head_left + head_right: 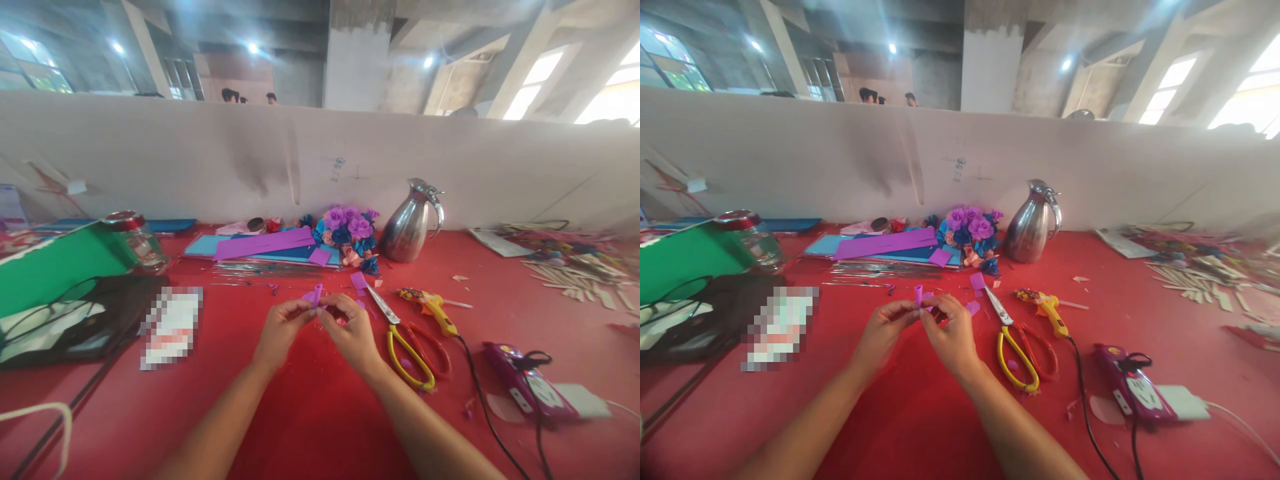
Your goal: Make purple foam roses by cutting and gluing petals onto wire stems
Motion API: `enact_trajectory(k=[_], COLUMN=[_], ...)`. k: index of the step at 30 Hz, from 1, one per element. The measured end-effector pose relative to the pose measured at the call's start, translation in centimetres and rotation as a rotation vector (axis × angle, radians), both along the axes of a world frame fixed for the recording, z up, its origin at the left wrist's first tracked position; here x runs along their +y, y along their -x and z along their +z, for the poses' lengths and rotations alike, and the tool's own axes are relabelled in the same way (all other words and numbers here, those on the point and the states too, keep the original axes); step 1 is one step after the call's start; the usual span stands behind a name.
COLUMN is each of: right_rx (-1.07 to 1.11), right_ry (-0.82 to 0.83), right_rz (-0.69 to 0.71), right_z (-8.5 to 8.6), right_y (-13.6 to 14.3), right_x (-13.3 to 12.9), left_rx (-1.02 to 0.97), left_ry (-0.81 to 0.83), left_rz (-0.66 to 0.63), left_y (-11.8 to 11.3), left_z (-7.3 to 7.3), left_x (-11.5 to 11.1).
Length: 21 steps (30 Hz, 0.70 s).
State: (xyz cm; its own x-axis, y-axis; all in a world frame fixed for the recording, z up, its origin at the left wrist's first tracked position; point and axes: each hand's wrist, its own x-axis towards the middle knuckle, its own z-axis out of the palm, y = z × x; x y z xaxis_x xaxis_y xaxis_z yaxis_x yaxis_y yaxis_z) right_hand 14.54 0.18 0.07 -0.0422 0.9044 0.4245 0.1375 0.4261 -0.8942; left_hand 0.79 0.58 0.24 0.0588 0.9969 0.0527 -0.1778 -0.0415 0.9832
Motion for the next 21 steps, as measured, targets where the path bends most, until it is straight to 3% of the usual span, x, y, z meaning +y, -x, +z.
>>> enact_trajectory(k=[11,21], right_rx=[0.036,-0.032], right_ry=[0.103,-0.040], right_rz=[0.004,-0.033], right_z=[-0.37,-0.26], right_y=[-0.28,-0.21], right_x=[0.40,0.36], left_rx=[-0.012,0.064], left_ry=[0.022,-0.041], left_rz=[0.007,0.019], left_y=[0.02,0.07], left_z=[-0.36,-0.26], left_x=[0.28,0.23])
